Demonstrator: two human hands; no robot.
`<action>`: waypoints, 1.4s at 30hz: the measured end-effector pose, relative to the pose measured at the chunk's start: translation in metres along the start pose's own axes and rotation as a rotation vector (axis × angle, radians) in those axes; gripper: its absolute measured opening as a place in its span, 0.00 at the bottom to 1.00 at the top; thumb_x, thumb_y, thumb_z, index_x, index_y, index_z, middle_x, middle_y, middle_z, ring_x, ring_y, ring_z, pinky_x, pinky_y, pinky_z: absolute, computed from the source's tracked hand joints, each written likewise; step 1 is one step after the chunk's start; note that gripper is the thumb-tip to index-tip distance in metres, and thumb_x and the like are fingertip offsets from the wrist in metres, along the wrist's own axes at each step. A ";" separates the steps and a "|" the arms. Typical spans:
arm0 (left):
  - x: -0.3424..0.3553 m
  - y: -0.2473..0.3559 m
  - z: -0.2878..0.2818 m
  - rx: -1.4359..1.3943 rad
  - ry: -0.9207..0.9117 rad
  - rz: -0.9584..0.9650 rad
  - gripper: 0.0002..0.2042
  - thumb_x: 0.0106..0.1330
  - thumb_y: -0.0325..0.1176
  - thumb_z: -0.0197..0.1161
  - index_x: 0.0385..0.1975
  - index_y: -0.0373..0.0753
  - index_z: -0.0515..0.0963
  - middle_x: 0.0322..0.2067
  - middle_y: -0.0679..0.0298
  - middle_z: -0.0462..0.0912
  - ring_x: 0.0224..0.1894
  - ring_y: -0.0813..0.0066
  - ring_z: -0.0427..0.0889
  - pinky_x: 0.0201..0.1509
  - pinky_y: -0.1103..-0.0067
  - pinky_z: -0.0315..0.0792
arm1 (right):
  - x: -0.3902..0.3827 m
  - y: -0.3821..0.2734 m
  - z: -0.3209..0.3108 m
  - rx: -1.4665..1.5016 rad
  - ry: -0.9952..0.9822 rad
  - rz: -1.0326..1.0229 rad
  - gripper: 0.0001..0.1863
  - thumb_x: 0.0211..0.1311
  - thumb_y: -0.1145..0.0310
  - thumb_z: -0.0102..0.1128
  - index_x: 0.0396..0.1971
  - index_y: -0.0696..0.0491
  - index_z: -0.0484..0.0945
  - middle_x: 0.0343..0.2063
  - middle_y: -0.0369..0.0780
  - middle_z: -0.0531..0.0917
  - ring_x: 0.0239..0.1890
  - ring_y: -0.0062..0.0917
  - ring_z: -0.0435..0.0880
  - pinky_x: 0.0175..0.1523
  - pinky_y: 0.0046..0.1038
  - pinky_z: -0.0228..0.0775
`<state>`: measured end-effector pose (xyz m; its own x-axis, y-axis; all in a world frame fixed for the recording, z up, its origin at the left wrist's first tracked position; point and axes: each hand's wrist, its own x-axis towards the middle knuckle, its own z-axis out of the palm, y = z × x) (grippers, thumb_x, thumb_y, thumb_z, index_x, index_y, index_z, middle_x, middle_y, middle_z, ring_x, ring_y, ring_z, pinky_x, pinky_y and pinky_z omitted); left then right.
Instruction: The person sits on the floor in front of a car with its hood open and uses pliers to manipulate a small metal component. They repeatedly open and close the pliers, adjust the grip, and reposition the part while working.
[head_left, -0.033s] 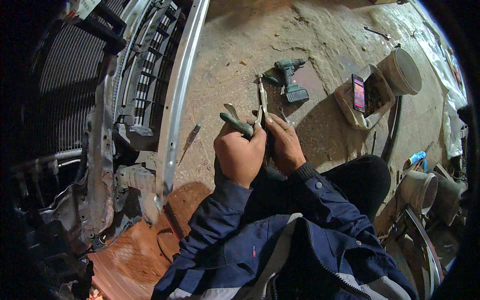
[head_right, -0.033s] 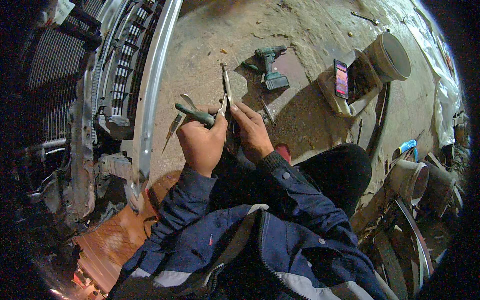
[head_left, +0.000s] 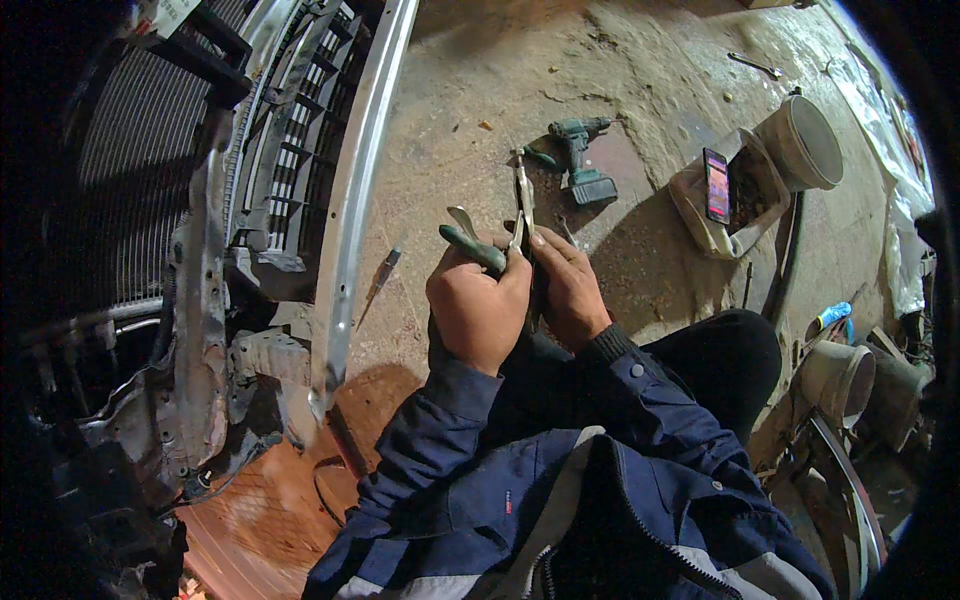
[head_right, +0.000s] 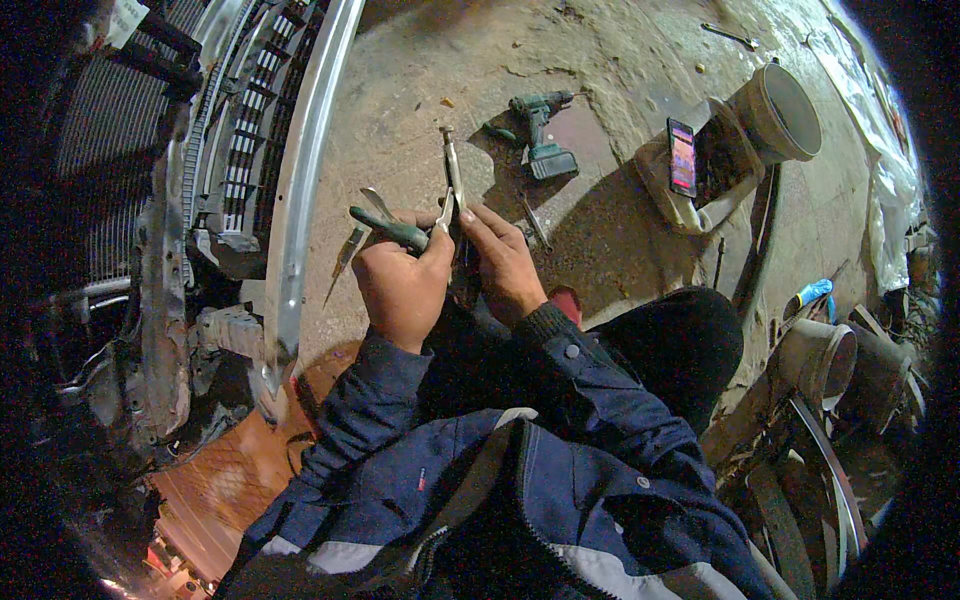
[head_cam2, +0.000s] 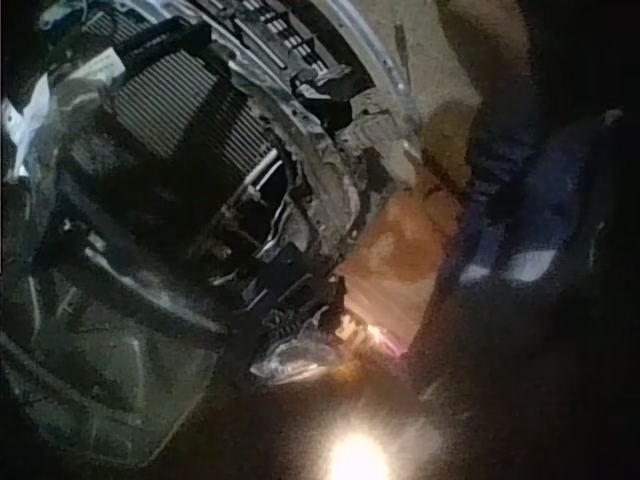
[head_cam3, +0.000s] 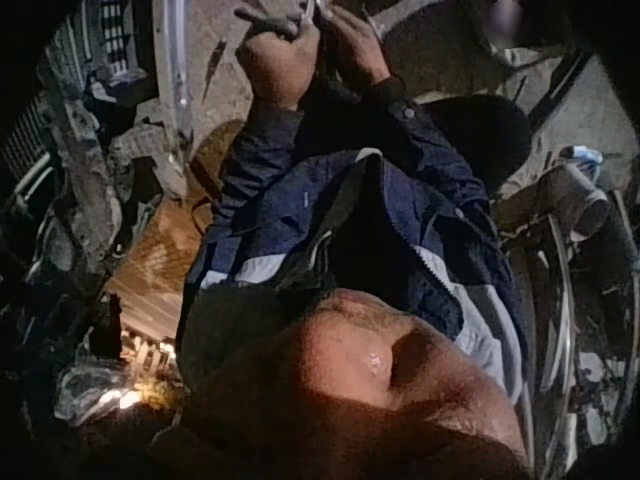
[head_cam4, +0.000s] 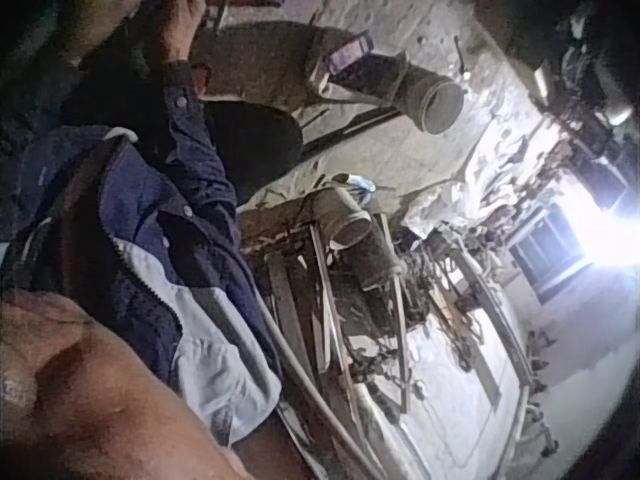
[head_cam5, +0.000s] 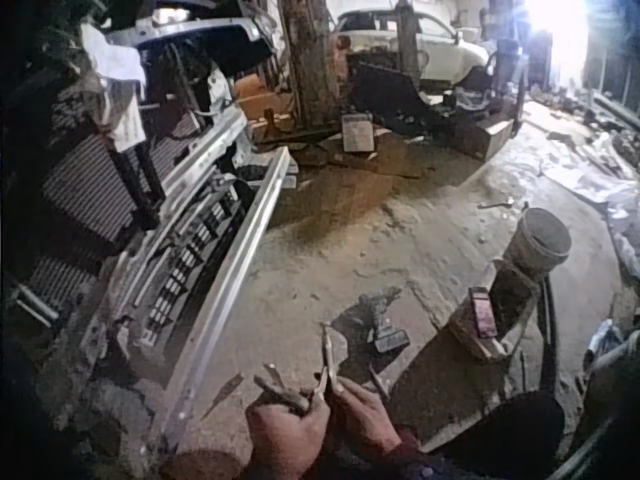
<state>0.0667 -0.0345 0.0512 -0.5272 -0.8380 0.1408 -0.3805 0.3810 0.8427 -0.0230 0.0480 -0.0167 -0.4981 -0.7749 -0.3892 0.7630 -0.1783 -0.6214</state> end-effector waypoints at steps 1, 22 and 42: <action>0.001 -0.002 0.000 0.015 -0.012 0.007 0.04 0.63 0.26 0.73 0.34 0.33 0.87 0.28 0.54 0.89 0.31 0.62 0.89 0.36 0.69 0.79 | 0.000 0.000 0.000 0.004 -0.006 0.000 0.19 0.85 0.61 0.58 0.61 0.60 0.82 0.45 0.34 0.88 0.44 0.17 0.84 0.51 0.23 0.76; 0.001 -0.022 0.002 0.085 -0.103 -0.005 0.07 0.63 0.30 0.73 0.32 0.33 0.88 0.24 0.55 0.89 0.26 0.68 0.87 0.34 0.71 0.79 | 0.005 0.012 -0.014 -0.088 -0.049 -0.026 0.20 0.86 0.63 0.56 0.65 0.62 0.79 0.50 0.36 0.86 0.49 0.17 0.82 0.55 0.23 0.74; -0.040 -0.012 -0.014 -0.170 -0.227 0.042 0.17 0.66 0.28 0.70 0.52 0.30 0.81 0.47 0.49 0.84 0.49 0.52 0.86 0.57 0.64 0.79 | -0.003 -0.001 -0.001 -0.172 -0.056 -0.036 0.18 0.82 0.62 0.63 0.61 0.59 0.81 0.36 0.30 0.80 0.39 0.14 0.82 0.41 0.21 0.73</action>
<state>0.1031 -0.0114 0.0429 -0.7035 -0.7069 0.0738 -0.2318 0.3263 0.9164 -0.0224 0.0513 -0.0150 -0.4964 -0.8034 -0.3290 0.6609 -0.1039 -0.7433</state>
